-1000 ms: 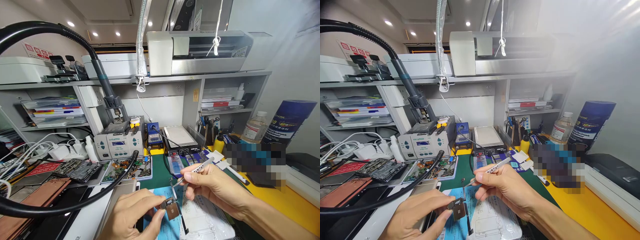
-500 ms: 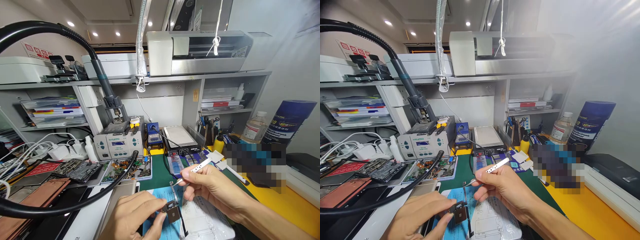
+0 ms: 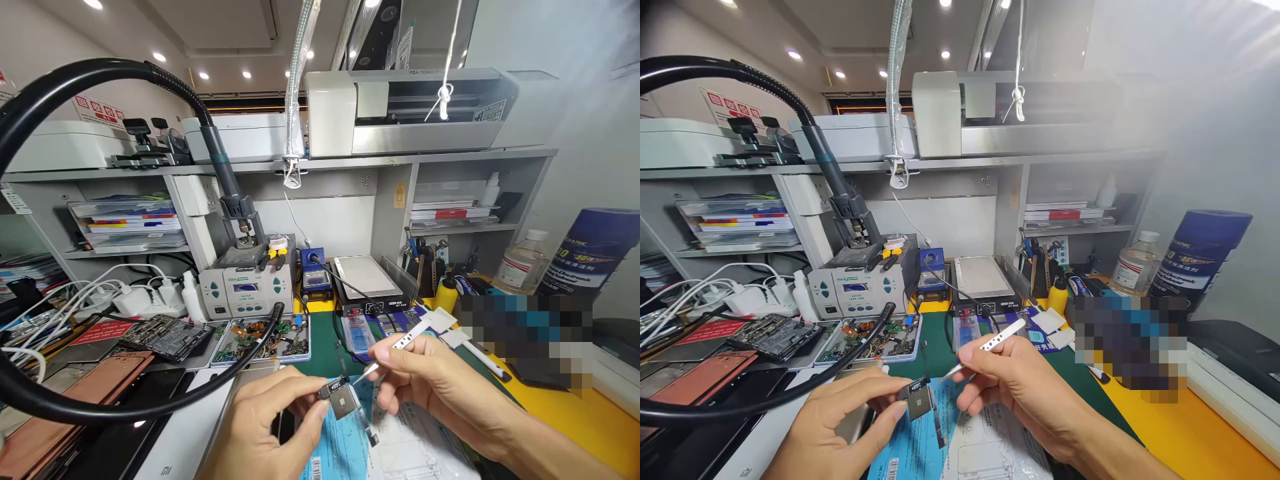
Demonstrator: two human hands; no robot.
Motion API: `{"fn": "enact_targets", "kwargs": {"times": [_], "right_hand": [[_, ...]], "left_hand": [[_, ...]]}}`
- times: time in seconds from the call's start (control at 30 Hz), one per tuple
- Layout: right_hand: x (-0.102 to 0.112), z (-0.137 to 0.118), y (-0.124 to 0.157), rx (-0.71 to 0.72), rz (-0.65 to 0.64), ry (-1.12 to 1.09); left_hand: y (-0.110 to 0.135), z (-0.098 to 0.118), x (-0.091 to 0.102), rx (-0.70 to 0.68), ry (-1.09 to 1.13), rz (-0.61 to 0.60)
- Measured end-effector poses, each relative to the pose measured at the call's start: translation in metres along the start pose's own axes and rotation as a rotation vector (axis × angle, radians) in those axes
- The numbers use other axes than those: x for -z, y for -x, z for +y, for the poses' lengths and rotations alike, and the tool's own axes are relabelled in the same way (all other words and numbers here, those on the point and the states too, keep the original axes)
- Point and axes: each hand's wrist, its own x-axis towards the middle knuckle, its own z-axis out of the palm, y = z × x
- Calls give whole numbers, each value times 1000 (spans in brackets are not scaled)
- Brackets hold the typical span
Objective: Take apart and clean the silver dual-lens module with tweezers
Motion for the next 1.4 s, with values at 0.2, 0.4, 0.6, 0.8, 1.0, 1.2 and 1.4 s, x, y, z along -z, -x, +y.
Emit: {"fn": "enact_targets", "kwargs": {"times": [0.2,0.4,0.6,0.8,1.0,1.2,1.4], "right_hand": [[-3,2,0,-22,2,3],[-3,5,-2,-40,5,-41],[0,8,-4,-94,-11,-106],[3,11,-6,-128,10,-197],[3,11,-4,-190,8,-261],[-1,10,-1,-181,-5,-273],[1,11,-5,-155,5,-270]], "left_hand": [[2,0,0,-13,-22,-9],[2,1,0,-40,-41,-13],[2,0,0,-48,-40,3],[2,1,1,-32,-11,-37],[2,4,4,-49,-12,-24],[3,2,2,-60,-19,-3],[1,3,1,-75,-35,-16]]}}
